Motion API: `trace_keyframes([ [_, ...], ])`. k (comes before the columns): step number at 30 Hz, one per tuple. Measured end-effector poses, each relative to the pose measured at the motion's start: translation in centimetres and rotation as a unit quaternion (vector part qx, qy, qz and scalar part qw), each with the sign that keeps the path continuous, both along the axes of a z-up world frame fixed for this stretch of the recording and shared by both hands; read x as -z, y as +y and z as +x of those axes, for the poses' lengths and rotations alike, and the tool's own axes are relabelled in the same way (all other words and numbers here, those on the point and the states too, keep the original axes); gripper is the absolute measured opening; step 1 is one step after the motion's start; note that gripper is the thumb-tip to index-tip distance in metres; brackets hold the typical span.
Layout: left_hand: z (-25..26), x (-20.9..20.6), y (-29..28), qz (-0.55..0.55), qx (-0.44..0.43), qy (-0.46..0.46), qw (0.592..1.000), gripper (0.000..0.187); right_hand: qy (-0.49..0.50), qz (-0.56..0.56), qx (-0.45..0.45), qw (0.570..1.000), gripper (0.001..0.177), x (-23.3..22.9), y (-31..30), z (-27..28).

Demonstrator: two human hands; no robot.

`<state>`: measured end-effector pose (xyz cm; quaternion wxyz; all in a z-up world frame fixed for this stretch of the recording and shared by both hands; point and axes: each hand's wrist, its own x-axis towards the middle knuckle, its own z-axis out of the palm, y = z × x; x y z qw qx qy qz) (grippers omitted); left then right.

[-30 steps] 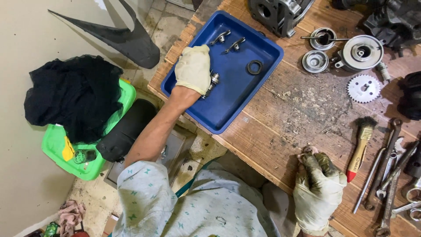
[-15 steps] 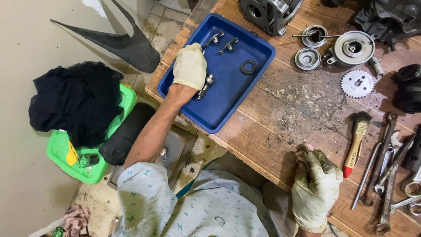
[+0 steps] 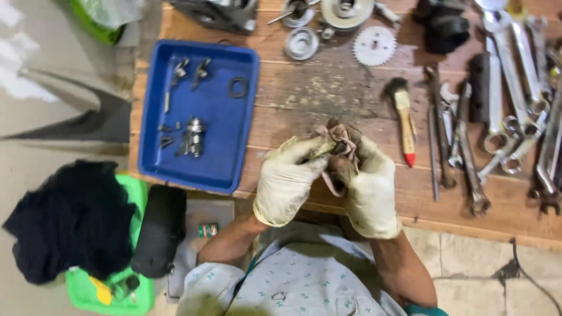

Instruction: The person cleans a metal gear and a small cylindrical mechanical part using a cloth. They wipe the gear thoroughly, place it on the table, and then proceed to clean the cylindrical part, rotating it to wipe all sides.

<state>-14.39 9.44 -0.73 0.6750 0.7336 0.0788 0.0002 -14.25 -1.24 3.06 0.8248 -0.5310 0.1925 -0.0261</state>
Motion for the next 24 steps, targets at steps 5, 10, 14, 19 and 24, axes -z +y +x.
trace_keyframes([
  [5,0.5,1.2,-1.6,0.060,0.035,0.000,0.998,0.024,0.023,-0.006,0.060,0.998,0.029,4.0,-1.6,-0.9],
  [10,0.8,1.4,-2.2,-0.011,-0.040,0.120,0.992,0.026,0.033,-0.020,0.089,0.995,0.025,4.6,-3.2,0.1],
  [14,1.5,0.6,-2.1,-0.044,-0.030,0.107,0.993,0.036,0.086,0.012,0.054,0.995,0.024,3.1,-3.2,0.2],
  [19,0.5,2.7,-3.6,-0.207,-0.010,0.172,0.963,0.026,-0.033,-0.149,-0.046,0.987,0.031,3.8,-4.7,-0.8],
  [24,-0.1,2.9,-4.3,-0.322,0.032,0.259,0.910,0.010,0.022,-0.166,-0.018,0.986,0.039,2.1,-6.2,-1.2],
])
